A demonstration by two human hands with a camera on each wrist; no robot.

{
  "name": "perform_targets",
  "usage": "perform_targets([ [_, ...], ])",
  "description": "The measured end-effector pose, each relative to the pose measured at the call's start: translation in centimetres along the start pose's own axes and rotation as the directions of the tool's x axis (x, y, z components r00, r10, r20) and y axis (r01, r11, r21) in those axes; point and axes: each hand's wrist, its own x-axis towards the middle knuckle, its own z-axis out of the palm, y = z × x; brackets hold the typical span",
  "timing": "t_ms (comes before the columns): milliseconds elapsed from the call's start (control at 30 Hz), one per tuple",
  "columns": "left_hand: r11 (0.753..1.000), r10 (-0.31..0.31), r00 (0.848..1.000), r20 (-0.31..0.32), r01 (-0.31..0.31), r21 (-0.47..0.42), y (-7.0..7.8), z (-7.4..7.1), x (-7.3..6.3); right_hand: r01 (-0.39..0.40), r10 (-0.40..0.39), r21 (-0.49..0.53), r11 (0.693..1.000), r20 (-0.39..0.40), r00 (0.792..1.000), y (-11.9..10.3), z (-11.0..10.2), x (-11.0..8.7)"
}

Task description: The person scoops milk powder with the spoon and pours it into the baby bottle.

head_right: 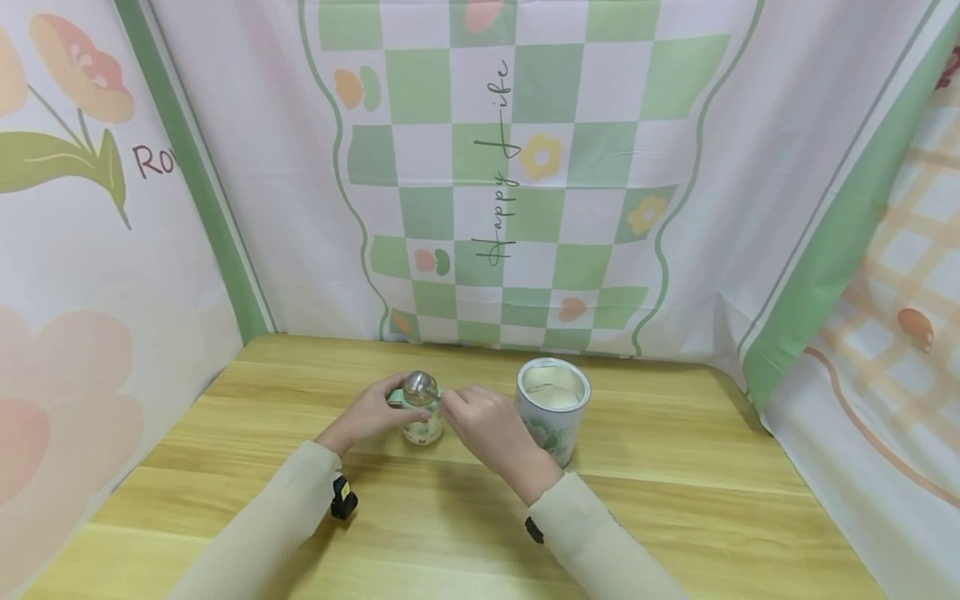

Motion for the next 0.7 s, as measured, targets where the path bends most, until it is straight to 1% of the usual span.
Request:
perform_targets([
  [200, 1.0, 0.006, 1.0, 0.003, -0.006, -0.006, -0.2, 0.0, 0.2, 0.01, -0.011, -0.007, 1.0, -0.03, 1.0, 0.06, 0.22, -0.16],
  [333, 1.0, 0.002, 1.0, 0.0, -0.002, -0.002, -0.15, -0.03, 0.14, 0.008, -0.009, -0.009, 1.0, -0.028, 1.0, 0.01, 0.22, -0.1],
  [600, 1.0, 0.009, 1.0, 0.004, -0.009, -0.016, -0.21, -0.04, 0.16, -0.02, 0.02, 0.005, 1.0, -0.005, 1.0, -0.02, 0.04, 0.06],
  [700, 1.0, 0.012, 1.0, 0.002, -0.012, -0.016, -0.25, -0.03, 0.18, -0.04, 0.041, 0.022, 0.999, -0.011, 0.999, 0.08, -0.04, 0.19],
])
